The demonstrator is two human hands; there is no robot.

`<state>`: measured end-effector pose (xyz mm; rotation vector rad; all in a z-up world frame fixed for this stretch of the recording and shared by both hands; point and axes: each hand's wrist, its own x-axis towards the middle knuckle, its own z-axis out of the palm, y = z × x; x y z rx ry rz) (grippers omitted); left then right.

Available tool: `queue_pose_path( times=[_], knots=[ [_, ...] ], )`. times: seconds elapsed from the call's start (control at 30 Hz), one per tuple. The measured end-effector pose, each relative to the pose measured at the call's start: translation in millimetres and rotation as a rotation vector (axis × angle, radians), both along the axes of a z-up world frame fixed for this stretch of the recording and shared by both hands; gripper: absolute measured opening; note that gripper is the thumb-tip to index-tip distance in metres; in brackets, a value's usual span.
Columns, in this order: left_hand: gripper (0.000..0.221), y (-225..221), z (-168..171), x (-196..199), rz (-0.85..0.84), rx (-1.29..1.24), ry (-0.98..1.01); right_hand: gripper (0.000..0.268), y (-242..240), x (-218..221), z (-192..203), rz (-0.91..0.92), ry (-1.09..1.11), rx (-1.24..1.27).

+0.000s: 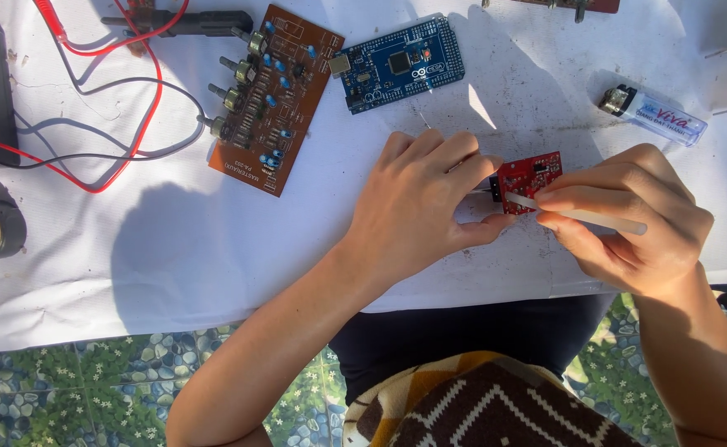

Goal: Assembling and securing components on a circuit board using a screwdriver and melted adhesive from a glue stick.

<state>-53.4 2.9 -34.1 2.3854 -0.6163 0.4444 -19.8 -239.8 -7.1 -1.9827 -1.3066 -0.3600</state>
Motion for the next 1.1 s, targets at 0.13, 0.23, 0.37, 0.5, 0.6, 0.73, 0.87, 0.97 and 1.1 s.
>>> queue_pose_path(
  times=[0.13,0.23,0.37,0.5,0.6,0.73,0.87,0.97,1.1],
  knots=[
    [0.045,0.4,1.3,0.1,0.003,0.021,-0.002,0.011,2.1,-1.8,1.1,-0.026,0.078,-0.052],
    [0.045,0.2,1.0,0.2,0.002,0.026,-0.014,0.009,-0.9,-3.4,-1.2,-0.03,0.081,-0.073],
    [0.043,-0.4,0.0,0.7,0.008,0.011,-0.026,0.009,-7.5,-2.1,-5.0,-0.015,0.041,-0.036],
    [0.045,0.0,-0.5,0.9,-0.001,0.021,-0.025,0.009,-5.7,0.2,-2.6,0.003,0.038,-0.03],
    [0.044,-0.2,0.8,-0.1,0.002,0.039,-0.014,0.008,-3.5,-1.0,-0.4,-0.008,0.063,-0.103],
    [0.046,0.2,0.5,-0.5,-0.002,0.031,0.0,0.009,-1.0,-1.6,0.0,-0.014,0.044,-0.07],
    [0.046,0.0,0.1,-0.6,-0.001,0.026,-0.013,0.01,-7.4,-2.3,-1.3,-0.017,-0.029,-0.067],
    [0.049,-0.1,0.5,-0.5,0.001,0.039,-0.006,0.014,3.6,3.9,2.7,0.04,-0.017,-0.094],
    [0.046,0.7,1.5,-1.1,-0.002,0.033,-0.004,0.013,-7.6,1.2,0.7,0.013,-0.052,-0.118]
  ],
)
